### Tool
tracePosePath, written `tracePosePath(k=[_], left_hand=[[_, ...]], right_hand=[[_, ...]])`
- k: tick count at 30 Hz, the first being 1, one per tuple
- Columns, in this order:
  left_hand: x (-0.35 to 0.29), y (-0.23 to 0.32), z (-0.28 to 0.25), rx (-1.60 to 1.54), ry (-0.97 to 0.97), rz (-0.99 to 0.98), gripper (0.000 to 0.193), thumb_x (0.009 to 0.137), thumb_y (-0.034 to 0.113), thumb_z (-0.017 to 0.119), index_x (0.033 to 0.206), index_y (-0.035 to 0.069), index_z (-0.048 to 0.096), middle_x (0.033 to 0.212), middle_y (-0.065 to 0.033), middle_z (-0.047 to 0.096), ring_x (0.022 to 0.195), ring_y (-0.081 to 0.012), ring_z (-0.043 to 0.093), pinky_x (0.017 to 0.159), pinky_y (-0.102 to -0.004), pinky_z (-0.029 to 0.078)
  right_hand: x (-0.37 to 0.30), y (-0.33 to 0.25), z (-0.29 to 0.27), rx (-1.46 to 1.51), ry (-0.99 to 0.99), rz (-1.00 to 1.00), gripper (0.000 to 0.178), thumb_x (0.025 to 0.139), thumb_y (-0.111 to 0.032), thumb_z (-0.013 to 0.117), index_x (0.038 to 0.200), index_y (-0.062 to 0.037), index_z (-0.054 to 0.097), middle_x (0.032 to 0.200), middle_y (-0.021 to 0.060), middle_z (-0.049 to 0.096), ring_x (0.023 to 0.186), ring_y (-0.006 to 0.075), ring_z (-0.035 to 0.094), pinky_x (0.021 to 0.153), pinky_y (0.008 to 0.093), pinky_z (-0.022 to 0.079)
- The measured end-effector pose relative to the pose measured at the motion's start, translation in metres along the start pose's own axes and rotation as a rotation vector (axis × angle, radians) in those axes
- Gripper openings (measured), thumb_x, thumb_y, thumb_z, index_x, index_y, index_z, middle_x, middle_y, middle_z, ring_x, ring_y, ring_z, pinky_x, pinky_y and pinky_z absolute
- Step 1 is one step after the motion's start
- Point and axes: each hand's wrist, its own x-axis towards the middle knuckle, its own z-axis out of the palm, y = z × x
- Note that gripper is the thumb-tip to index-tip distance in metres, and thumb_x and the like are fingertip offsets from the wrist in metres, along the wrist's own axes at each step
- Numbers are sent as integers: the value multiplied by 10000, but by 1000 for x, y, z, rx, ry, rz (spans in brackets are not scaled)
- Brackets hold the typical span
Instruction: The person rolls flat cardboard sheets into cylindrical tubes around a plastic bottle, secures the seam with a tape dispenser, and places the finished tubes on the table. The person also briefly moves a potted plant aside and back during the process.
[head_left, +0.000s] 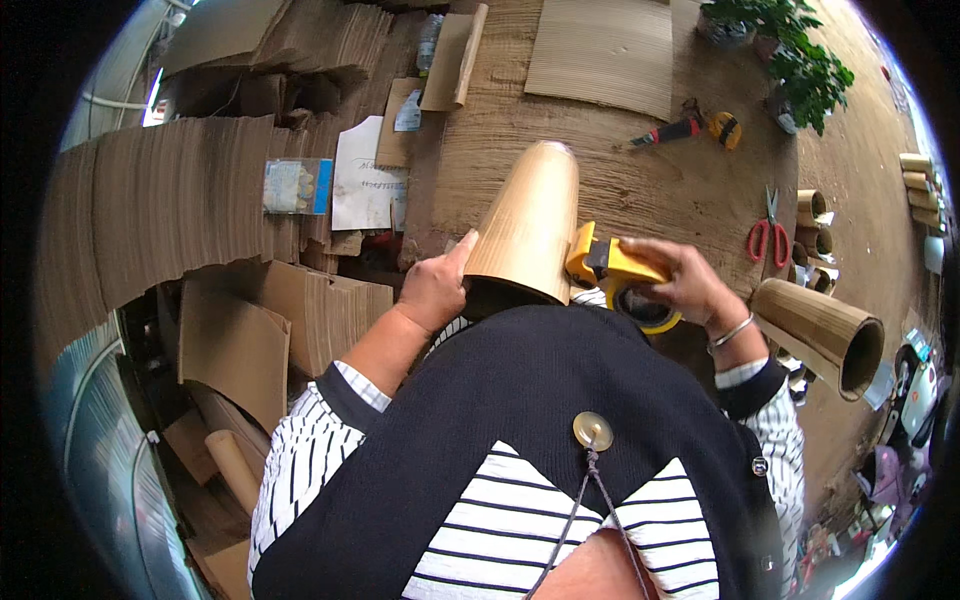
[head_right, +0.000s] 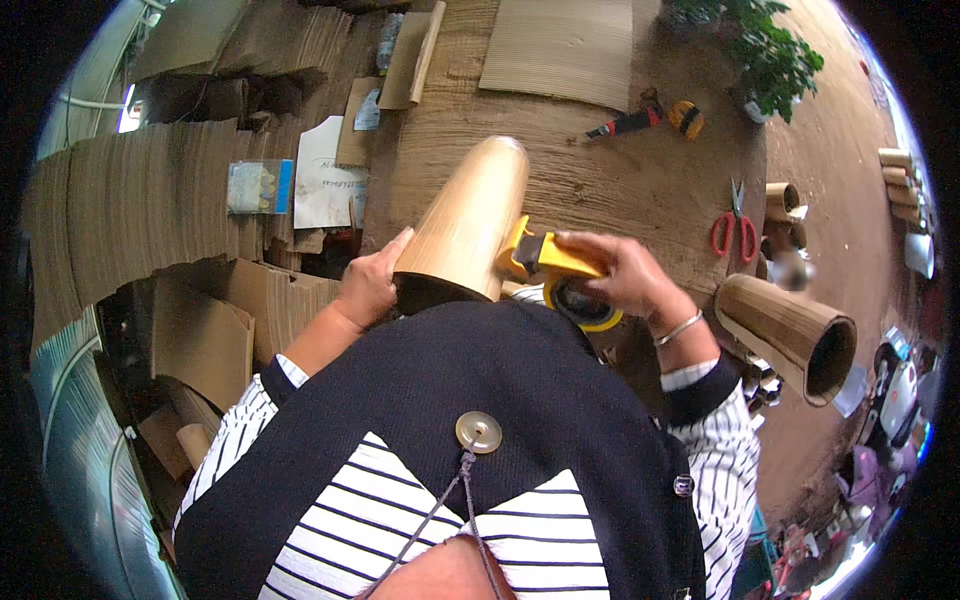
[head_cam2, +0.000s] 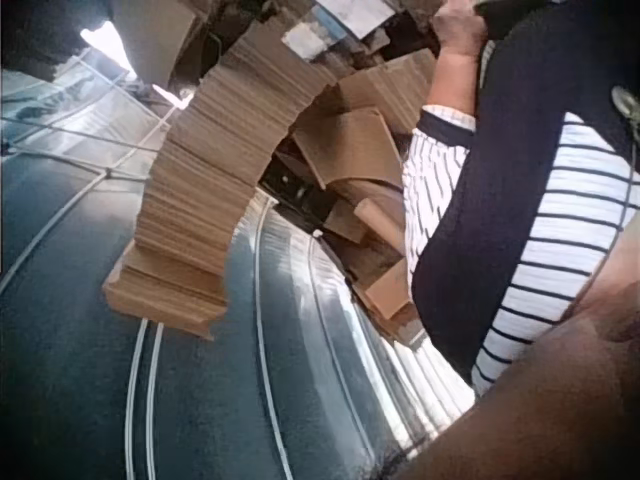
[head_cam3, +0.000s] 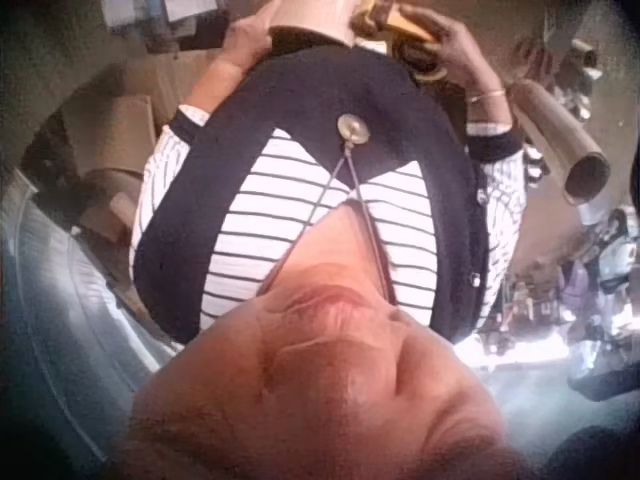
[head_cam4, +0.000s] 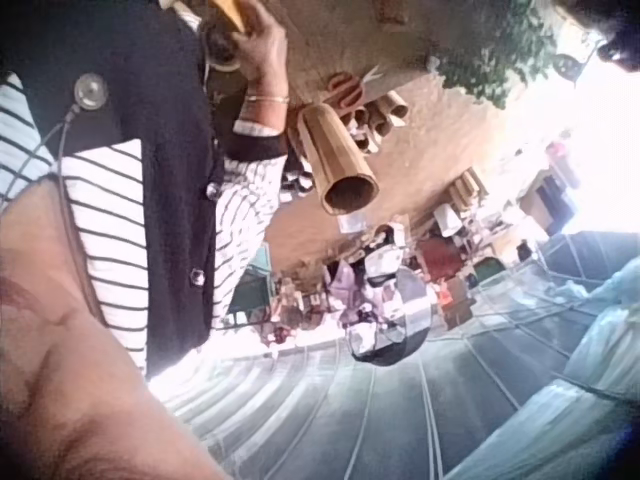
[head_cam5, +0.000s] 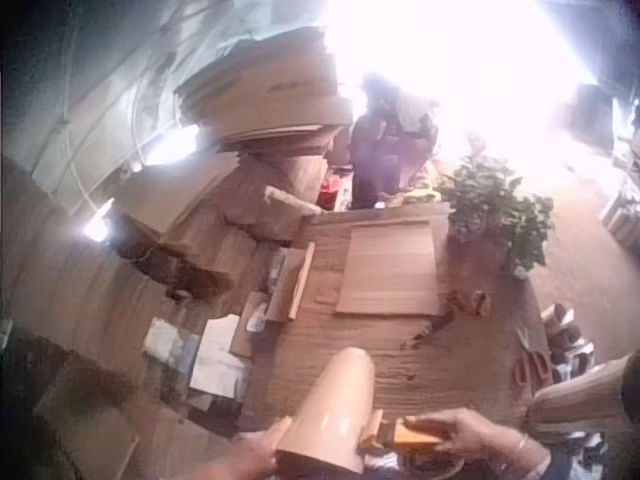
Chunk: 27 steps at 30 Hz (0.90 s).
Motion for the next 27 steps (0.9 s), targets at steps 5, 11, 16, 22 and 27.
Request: tracePosePath(k=[5,11,16,22,27], left_hand=[[-16,-18,28,-551,269,-294,452,906,141,651,1335,38,554,1121,-218,692,1062,-273,674,894,-354,525],[-7,15,-27,-215,-303,-447,620,844,68,604,1434,34,417,1091,-281,668,990,-395,665,892,-451,518],[-37,-19,-1,-51,-110,-187,759,767,-29,525,1493,91,341,1011,-291,667,937,-447,655,835,-494,526],[-81,-53,48,-483,233,-294,579,897,-20,533,1460,75,436,1239,-233,638,1130,-302,643,932,-381,523],[-67,-48,-5,-535,-72,-554,699,858,112,653,1489,55,358,1242,-247,618,1080,-345,650,920,-406,533]], right_hand=[[64,-45,-1,-240,-71,-52,605,745,-107,767,1329,-146,612,1240,76,682,1094,197,663,983,335,500],[144,-130,15,-810,-380,-148,586,751,-249,796,1311,-195,630,1175,105,701,1020,262,685,896,363,542],[115,-105,28,-749,-362,-153,558,788,-292,768,1318,-208,614,1176,105,695,1027,274,685,884,388,550],[88,-54,25,-687,-308,-153,585,751,-247,794,1310,-208,626,1172,88,700,1003,272,695,897,383,543],[160,-122,55,-899,-469,-209,550,768,-279,784,1292,-190,640,1127,81,718,954,250,705,865,365,559]])
